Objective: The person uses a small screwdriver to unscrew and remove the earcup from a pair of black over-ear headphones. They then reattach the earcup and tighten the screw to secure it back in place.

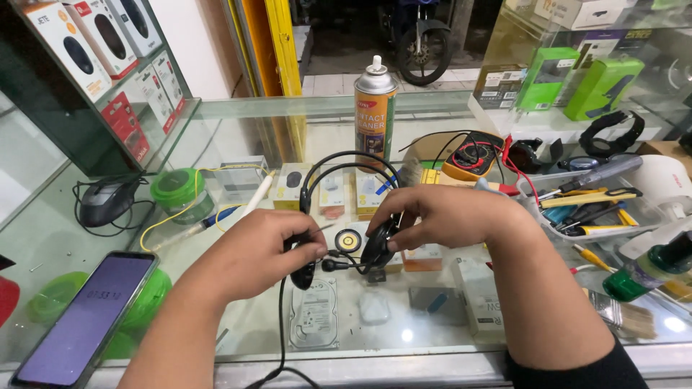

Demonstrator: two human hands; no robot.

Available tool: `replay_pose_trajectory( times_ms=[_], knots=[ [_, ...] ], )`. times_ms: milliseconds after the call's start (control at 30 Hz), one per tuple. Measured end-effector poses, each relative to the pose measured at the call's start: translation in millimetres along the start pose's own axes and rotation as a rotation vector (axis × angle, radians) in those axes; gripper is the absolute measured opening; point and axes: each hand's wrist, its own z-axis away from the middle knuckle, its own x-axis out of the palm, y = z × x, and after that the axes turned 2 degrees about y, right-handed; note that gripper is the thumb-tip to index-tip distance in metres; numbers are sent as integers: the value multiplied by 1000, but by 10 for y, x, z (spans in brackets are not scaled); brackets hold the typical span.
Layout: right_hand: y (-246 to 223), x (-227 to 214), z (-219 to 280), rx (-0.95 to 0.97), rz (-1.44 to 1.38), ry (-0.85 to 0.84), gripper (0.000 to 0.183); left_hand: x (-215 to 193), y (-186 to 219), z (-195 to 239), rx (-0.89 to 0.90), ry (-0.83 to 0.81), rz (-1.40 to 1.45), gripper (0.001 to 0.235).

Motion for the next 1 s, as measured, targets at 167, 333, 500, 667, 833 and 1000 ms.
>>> replay_pose_trajectory(
  times_ms=[167,333,500,667,833,1000],
  knots=[
    [11,26,-4,104,-121,40,45,8,-83,4,36,5,37,15],
    [20,18,-29,26,-187,111,40,23,-181,26,10,246,88,14],
    [48,74,-153,-124,-75,371,31,83,-338,53,311,677,159,22],
    [-48,175,-216,-141,191,497,37,315,-79,12,239,691,8,14],
    [-59,232,-190,-219,216,616,35,211,239,-45,16,338,-155,49],
    [-87,349,-133,-739,368,880,31,143,307,-102,-26,315,-197,58]
  ],
)
